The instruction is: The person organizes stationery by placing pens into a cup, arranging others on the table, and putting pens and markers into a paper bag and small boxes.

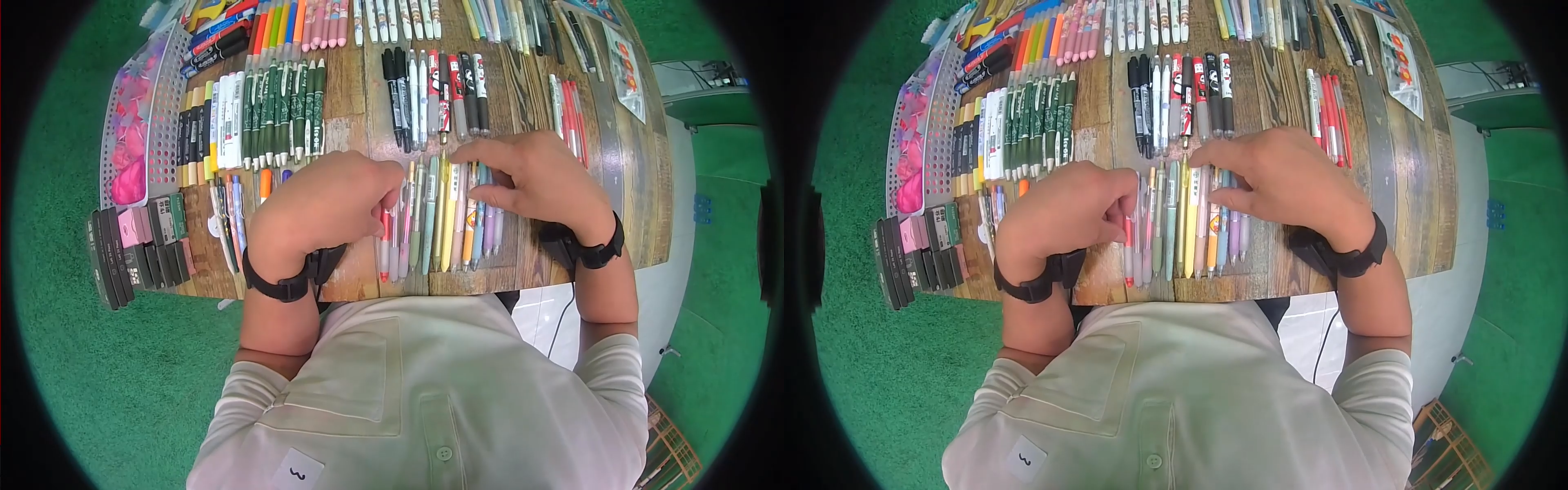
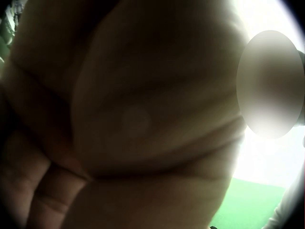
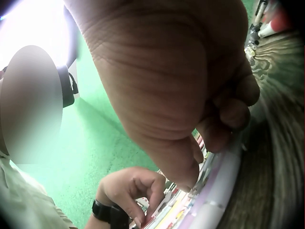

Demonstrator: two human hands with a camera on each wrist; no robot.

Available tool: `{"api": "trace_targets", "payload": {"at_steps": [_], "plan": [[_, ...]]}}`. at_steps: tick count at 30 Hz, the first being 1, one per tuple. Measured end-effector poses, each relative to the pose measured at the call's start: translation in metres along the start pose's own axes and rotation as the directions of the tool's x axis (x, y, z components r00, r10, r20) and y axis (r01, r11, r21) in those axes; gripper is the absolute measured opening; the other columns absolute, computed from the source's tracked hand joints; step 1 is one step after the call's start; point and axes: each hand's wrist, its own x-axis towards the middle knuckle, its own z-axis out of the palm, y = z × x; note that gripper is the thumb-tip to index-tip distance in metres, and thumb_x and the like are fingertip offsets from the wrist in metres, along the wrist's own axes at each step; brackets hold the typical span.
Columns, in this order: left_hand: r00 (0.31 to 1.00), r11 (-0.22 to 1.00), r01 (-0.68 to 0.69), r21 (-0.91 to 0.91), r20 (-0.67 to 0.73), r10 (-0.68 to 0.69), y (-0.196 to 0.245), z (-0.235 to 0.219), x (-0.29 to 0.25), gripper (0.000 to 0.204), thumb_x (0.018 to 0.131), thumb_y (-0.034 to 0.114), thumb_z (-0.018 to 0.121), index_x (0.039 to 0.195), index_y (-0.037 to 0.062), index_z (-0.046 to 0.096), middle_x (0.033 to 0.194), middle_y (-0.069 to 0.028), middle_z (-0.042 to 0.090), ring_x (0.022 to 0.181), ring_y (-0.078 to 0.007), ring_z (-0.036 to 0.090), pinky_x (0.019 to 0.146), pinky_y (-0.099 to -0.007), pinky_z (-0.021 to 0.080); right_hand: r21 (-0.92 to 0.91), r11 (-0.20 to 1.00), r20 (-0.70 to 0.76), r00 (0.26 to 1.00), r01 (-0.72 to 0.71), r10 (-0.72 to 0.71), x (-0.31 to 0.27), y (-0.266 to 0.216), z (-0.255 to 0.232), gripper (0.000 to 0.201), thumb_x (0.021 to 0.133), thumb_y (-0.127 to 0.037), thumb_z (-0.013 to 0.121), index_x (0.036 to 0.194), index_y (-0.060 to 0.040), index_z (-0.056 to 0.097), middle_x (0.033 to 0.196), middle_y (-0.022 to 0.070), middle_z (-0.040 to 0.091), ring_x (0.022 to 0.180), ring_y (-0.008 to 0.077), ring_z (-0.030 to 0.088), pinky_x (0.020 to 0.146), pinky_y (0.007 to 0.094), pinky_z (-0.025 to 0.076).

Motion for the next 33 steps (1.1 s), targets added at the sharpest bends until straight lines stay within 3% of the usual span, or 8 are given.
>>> {"api": "trace_targets", "payload": {"at_steps": [2,11,14,18,20,23,33], "plan": [[0.999,0.994,0.046,-0.094,0.009,-0.046,0.002,0.000,0.001,0.017,0.073,0.004,0.075,0.087,0.0033,0.065,0.077,-0.0183,0.068,0.078,-0.0399,0.068,0.069,-0.0480,0.052,0.020,1.000,0.004,1.000,0.010,-0.010,-0.001,0.002,0.001,0.039,0.080,-0.020,0.082,0.116,-0.0150,0.070,0.079,0.0116,0.069,0.066,0.0311,0.066,0.061,0.0391,0.050],[0.995,0.996,-0.060,-0.063,-0.089,0.054,0.004,0.009,0.008,0.014,0.076,0.006,0.074,0.087,0.0022,0.065,0.079,-0.0207,0.067,0.078,-0.0420,0.067,0.070,-0.0479,0.052,0.029,1.000,-0.026,1.000,0.006,-0.006,-0.002,0.004,0.001,0.035,0.080,-0.019,0.081,0.114,-0.0164,0.073,0.074,0.0108,0.069,0.069,0.0307,0.069,0.061,0.0420,0.051],[0.997,0.997,-0.028,-0.071,-0.074,0.022,0.004,0.005,0.006,0.015,0.076,0.008,0.074,0.087,0.0024,0.065,0.078,-0.0202,0.067,0.078,-0.0418,0.067,0.070,-0.0478,0.052,0.020,1.000,-0.045,0.999,0.000,0.001,-0.003,0.004,-0.002,0.032,0.081,-0.019,0.082,0.111,-0.0143,0.072,0.076,0.0095,0.068,0.065,0.0291,0.066,0.060,0.0378,0.050],[0.992,0.995,-0.047,-0.083,-0.118,0.037,-0.002,0.005,0.004,0.017,0.076,0.010,0.075,0.087,0.0024,0.066,0.078,-0.0198,0.067,0.079,-0.0415,0.067,0.070,-0.0479,0.053,0.022,0.998,-0.133,0.989,0.063,-0.059,-0.003,0.008,0.005,0.030,0.081,-0.019,0.080,0.111,-0.0167,0.074,0.072,0.0090,0.066,0.065,0.0315,0.067,0.059,0.0415,0.050],[0.988,0.999,-0.049,-0.002,-0.146,0.048,-0.005,0.007,0.004,0.023,0.075,0.015,0.082,0.088,0.0052,0.065,0.077,-0.0129,0.070,0.073,-0.0338,0.069,0.064,-0.0421,0.051,0.053,0.989,-0.125,0.983,0.140,-0.132,-0.001,0.004,0.004,0.027,0.081,-0.019,0.078,0.108,-0.0172,0.075,0.072,0.0074,0.066,0.067,0.0305,0.067,0.059,0.0413,0.050],[0.991,1.000,-0.019,-0.002,-0.134,0.018,-0.005,0.006,0.002,0.026,0.074,0.015,0.084,0.088,0.0050,0.064,0.077,-0.0124,0.070,0.073,-0.0336,0.069,0.064,-0.0419,0.052,-0.064,0.965,-0.090,0.961,0.256,-0.261,0.002,-0.004,0.005,0.026,0.080,-0.020,0.077,0.106,-0.0183,0.075,0.072,0.0060,0.064,0.070,0.0290,0.067,0.060,0.0418,0.051],[0.998,1.000,-0.016,-0.020,-0.064,0.014,-0.004,0.004,0.001,0.032,0.072,0.015,0.088,0.088,0.0039,0.062,0.077,-0.0114,0.072,0.075,-0.0285,0.074,0.064,-0.0383,0.054,-0.095,0.968,-0.128,0.962,0.230,-0.241,0.004,-0.003,0.015,0.025,0.081,-0.018,0.076,0.105,-0.0182,0.076,0.071,0.0051,0.061,0.071,0.0290,0.066,0.061,0.0426,0.051]]}}
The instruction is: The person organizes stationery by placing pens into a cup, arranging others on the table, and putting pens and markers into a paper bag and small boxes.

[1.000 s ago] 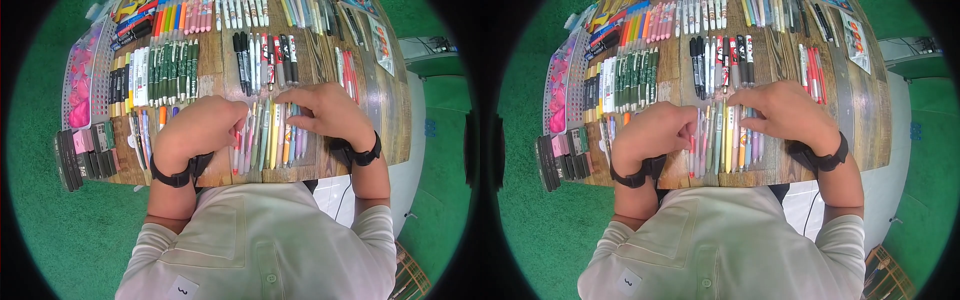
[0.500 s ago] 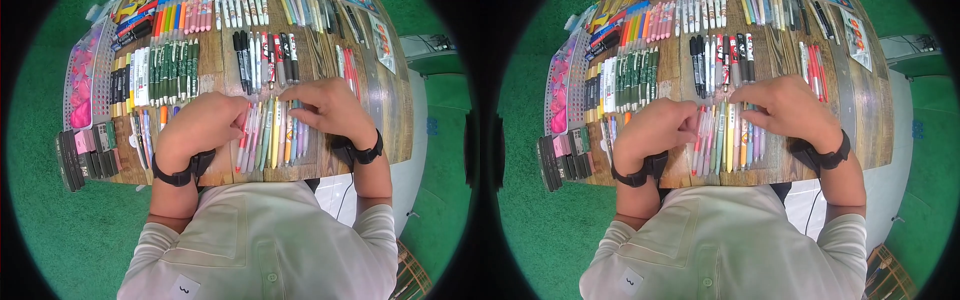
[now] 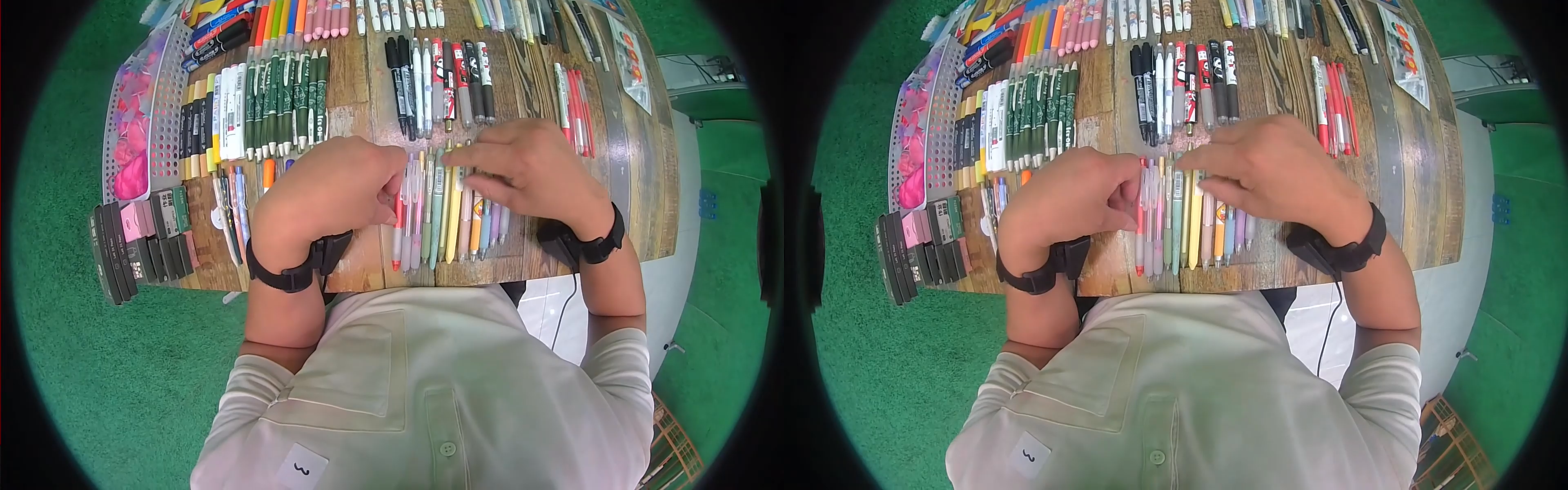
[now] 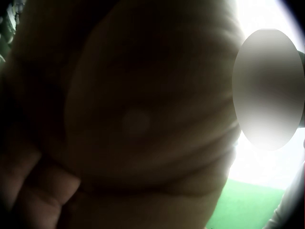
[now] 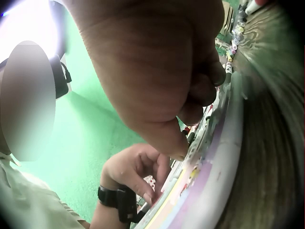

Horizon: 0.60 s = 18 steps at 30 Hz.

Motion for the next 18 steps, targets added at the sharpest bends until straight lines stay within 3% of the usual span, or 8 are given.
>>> {"api": "trace_targets", "payload": {"at_steps": [3,5,8,18], "plan": [[0.999,0.999,0.018,0.036,0.029,-0.019,0.001,0.000,0.001,0.035,0.070,0.016,0.089,0.088,0.0036,0.061,0.077,-0.0115,0.072,0.075,-0.0288,0.074,0.064,-0.0385,0.054,0.031,0.998,-0.069,0.996,-0.051,0.053,-0.001,0.003,-0.007,0.024,0.080,-0.018,0.077,0.104,-0.0185,0.077,0.070,0.0051,0.061,0.069,0.0294,0.065,0.061,0.0424,0.051],[0.999,1.000,0.026,0.008,0.022,-0.026,0.002,0.001,0.001,0.027,0.072,0.017,0.083,0.086,0.0027,0.065,0.079,-0.0176,0.069,0.080,-0.0396,0.068,0.069,-0.0484,0.052,0.035,0.998,0.001,0.999,-0.051,0.051,-0.002,0.002,-0.010,0.024,0.080,-0.017,0.078,0.103,-0.0183,0.078,0.070,0.0054,0.063,0.069,0.0297,0.065,0.060,0.0423,0.051],[0.999,1.000,0.027,0.005,0.020,-0.027,0.003,0.000,0.002,0.028,0.072,0.019,0.085,0.086,0.0029,0.066,0.079,-0.0175,0.069,0.080,-0.0396,0.068,0.069,-0.0484,0.052,-0.005,0.999,0.043,0.998,0.043,-0.042,-0.001,-0.002,-0.003,0.021,0.079,-0.017,0.078,0.101,-0.0179,0.078,0.071,0.0059,0.064,0.069,0.0300,0.066,0.059,0.0424,0.050],[0.995,0.999,0.030,-0.043,0.097,-0.026,0.008,-0.004,0.002,0.025,0.073,0.017,0.083,0.083,0.0043,0.064,0.078,-0.0138,0.071,0.079,-0.0365,0.069,0.068,-0.0458,0.052,0.036,0.997,0.007,0.998,-0.062,0.062,-0.005,0.007,-0.005,0.018,0.081,-0.018,0.076,0.099,-0.0172,0.076,0.074,0.0069,0.067,0.071,0.0304,0.067,0.061,0.0431,0.052]]}}
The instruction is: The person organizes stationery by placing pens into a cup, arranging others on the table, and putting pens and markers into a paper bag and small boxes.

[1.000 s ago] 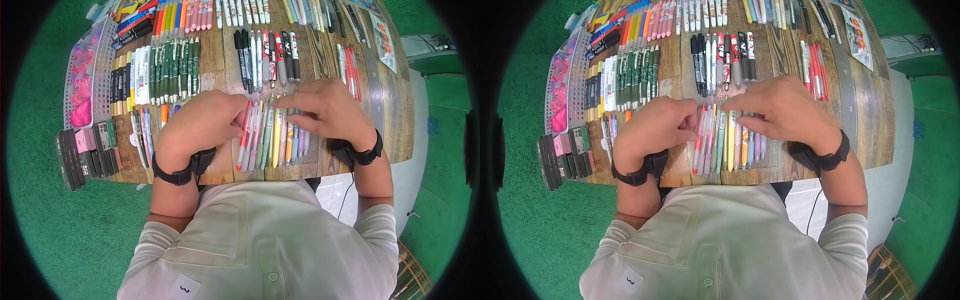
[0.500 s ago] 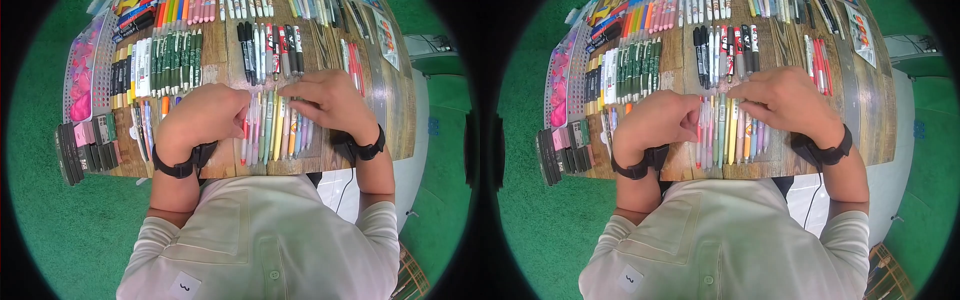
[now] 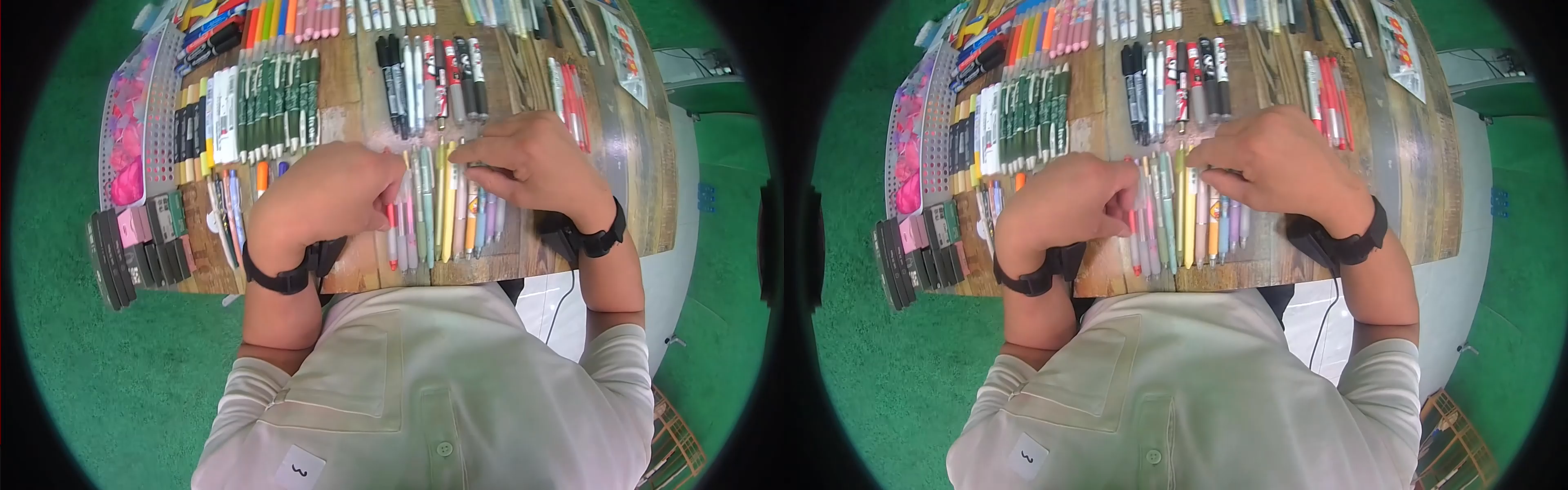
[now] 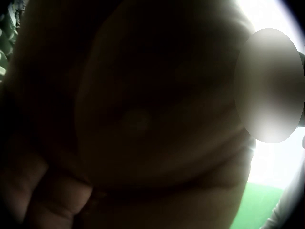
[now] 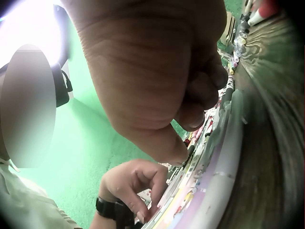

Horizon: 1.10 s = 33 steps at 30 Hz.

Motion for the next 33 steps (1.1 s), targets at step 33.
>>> {"api": "trace_targets", "payload": {"at_steps": [33], "plan": [[0.997,0.991,-0.071,0.111,-0.017,0.073,0.010,0.005,0.005,0.023,0.071,0.015,0.082,0.082,0.0063,0.063,0.076,-0.0135,0.068,0.077,-0.0376,0.068,0.068,-0.0471,0.051,-0.035,0.999,-0.143,0.989,-0.028,0.023,-0.007,0.016,-0.004,0.005,0.085,-0.020,0.070,0.084,-0.0144,0.070,0.074,0.0056,0.068,0.070,0.0290,0.068,0.058,0.0423,0.051]]}}
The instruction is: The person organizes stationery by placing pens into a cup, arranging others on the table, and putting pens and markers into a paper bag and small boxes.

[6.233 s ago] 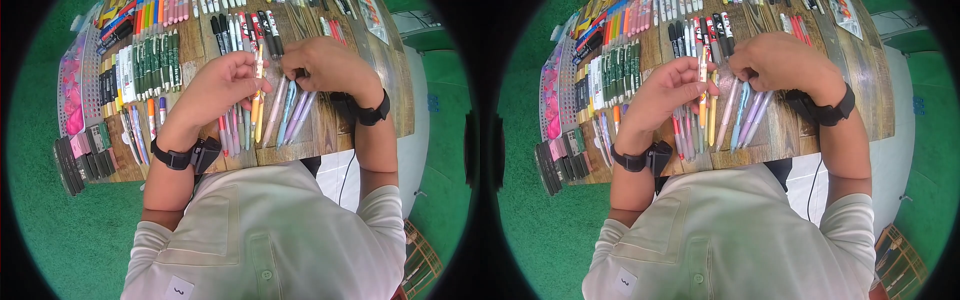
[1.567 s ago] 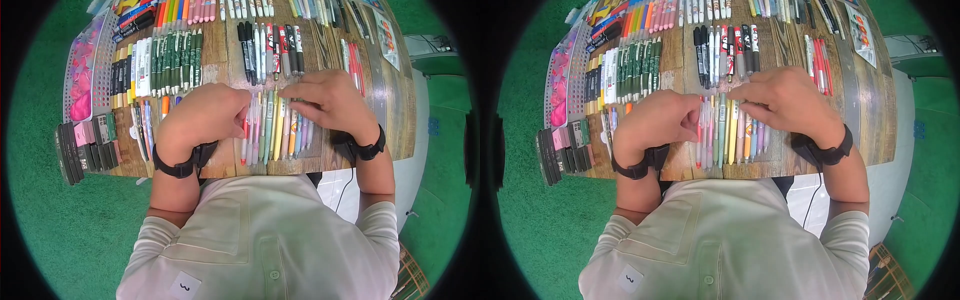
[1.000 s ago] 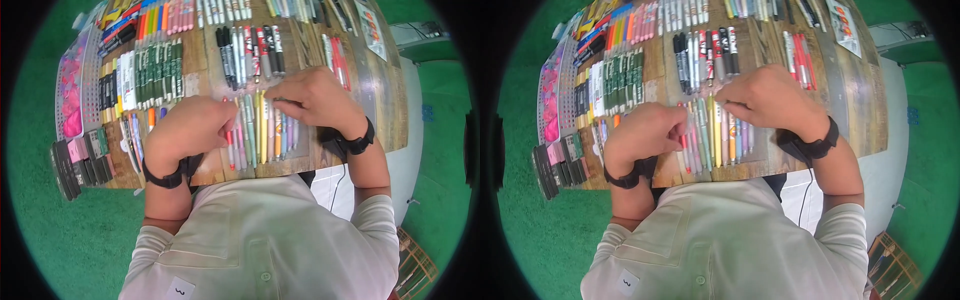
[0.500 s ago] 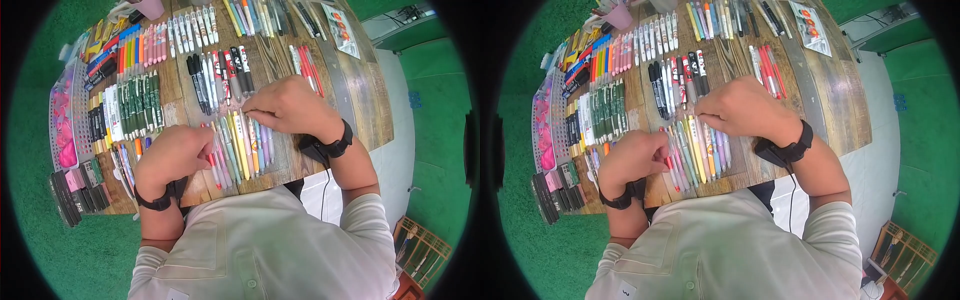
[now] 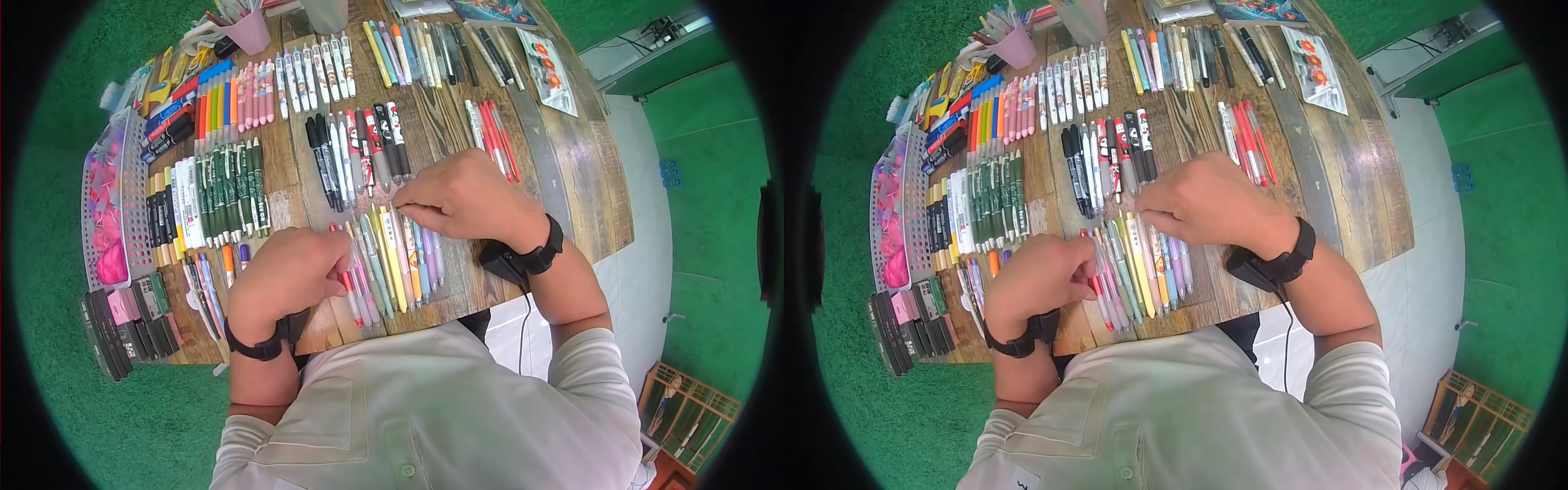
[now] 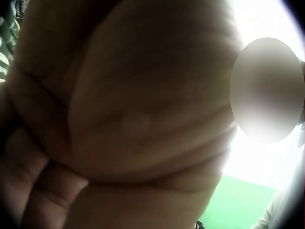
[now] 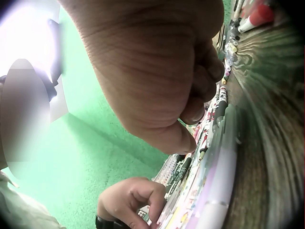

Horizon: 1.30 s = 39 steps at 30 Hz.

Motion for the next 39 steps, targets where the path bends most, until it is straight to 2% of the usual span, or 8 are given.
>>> {"api": "trace_targets", "payload": {"at_steps": [4,7,9,11,16,22,28,39], "plan": [[1.000,0.999,0.006,-0.032,0.014,-0.006,-0.003,0.002,-0.001,0.024,0.071,0.016,0.082,0.083,0.0061,0.063,0.077,-0.0152,0.067,0.078,-0.0389,0.067,0.069,-0.0487,0.051,-0.005,1.000,0.019,1.000,0.010,-0.010,0.001,-0.001,-0.003,0.006,0.085,-0.020,0.071,0.087,-0.0151,0.073,0.075,0.0059,0.069,0.070,0.0296,0.068,0.058,0.0426,0.051],[1.000,0.999,-0.022,-0.029,-0.008,0.022,-0.003,0.004,0.000,0.025,0.072,0.017,0.081,0.083,0.0057,0.063,0.078,-0.0166,0.067,0.079,-0.0401,0.067,0.069,-0.0498,0.050,0.010,1.000,0.059,0.998,-0.015,0.015,0.005,-0.006,-0.006,0.012,0.082,-0.015,0.077,0.093,-0.0122,0.077,0.080,0.0082,0.073,0.072,0.0302,0.070,0.064,0.0405,0.054],[1.000,1.000,0.001,-0.019,-0.022,-0.001,-0.002,0.004,-0.001,0.022,0.072,0.015,0.080,0.083,0.0050,0.063,0.078,-0.0180,0.067,0.079,-0.0411,0.066,0.069,-0.0504,0.050,0.047,0.999,0.013,1.000,-0.027,0.027,0.006,-0.006,-0.004,0.012,0.081,-0.013,0.078,0.092,-0.0101,0.077,0.081,0.0087,0.073,0.073,0.0306,0.070,0.065,0.0410,0.054],[0.995,0.997,-0.056,0.055,-0.082,0.061,-0.003,0.007,-0.002,0.026,0.071,0.015,0.084,0.081,0.0079,0.061,0.075,-0.0101,0.069,0.077,-0.0342,0.069,0.066,-0.0459,0.049,0.049,0.999,0.021,1.000,-0.011,0.010,0.006,-0.006,-0.001,0.010,0.082,-0.017,0.076,0.092,-0.0136,0.076,0.080,0.0073,0.073,0.073,0.0294,0.070,0.064,0.0411,0.055],[0.988,0.994,-0.083,0.065,-0.126,0.091,-0.004,0.010,-0.005,0.024,0.068,0.009,0.081,0.080,0.0053,0.060,0.074,-0.0181,0.066,0.076,-0.0419,0.065,0.065,-0.0501,0.049,0.074,0.997,0.031,0.999,-0.024,0.021,0.011,-0.011,-0.002,0.011,0.082,-0.013,0.076,0.093,-0.0092,0.077,0.082,0.0104,0.074,0.073,0.0307,0.071,0.064,0.0400,0.055],[0.974,0.989,-0.123,0.079,-0.183,0.136,-0.009,0.018,-0.006,0.020,0.070,0.007,0.077,0.081,0.0011,0.061,0.074,-0.0214,0.066,0.075,-0.0442,0.066,0.067,-0.0526,0.051,0.093,0.995,0.021,0.999,-0.041,0.040,0.016,-0.015,-0.002,0.010,0.082,-0.010,0.076,0.092,-0.0075,0.077,0.079,0.0114,0.072,0.068,0.0316,0.068,0.061,0.0389,0.053],[0.973,0.990,-0.125,0.073,-0.188,0.137,-0.008,0.019,-0.008,0.012,0.072,0.004,0.069,0.081,0.0002,0.063,0.075,-0.0212,0.066,0.075,-0.0440,0.067,0.066,-0.0522,0.052,0.069,0.994,0.006,0.996,-0.085,0.085,0.017,-0.015,0.000,0.013,0.080,-0.005,0.076,0.092,-0.0059,0.077,0.077,0.0113,0.071,0.061,0.0270,0.065,0.059,0.0367,0.050],[0.971,0.989,-0.110,0.099,-0.201,0.128,-0.005,0.020,-0.012,0.008,0.072,0.003,0.068,0.080,0.0028,0.068,0.076,-0.0194,0.069,0.076,-0.0401,0.071,0.067,-0.0492,0.055,0.031,0.994,-0.028,0.994,-0.104,0.105,0.018,-0.015,0.003,0.011,0.082,-0.005,0.076,0.093,-0.0066,0.077,0.077,0.0091,0.072,0.059,0.0231,0.064,0.057,0.0340,0.048]]}}
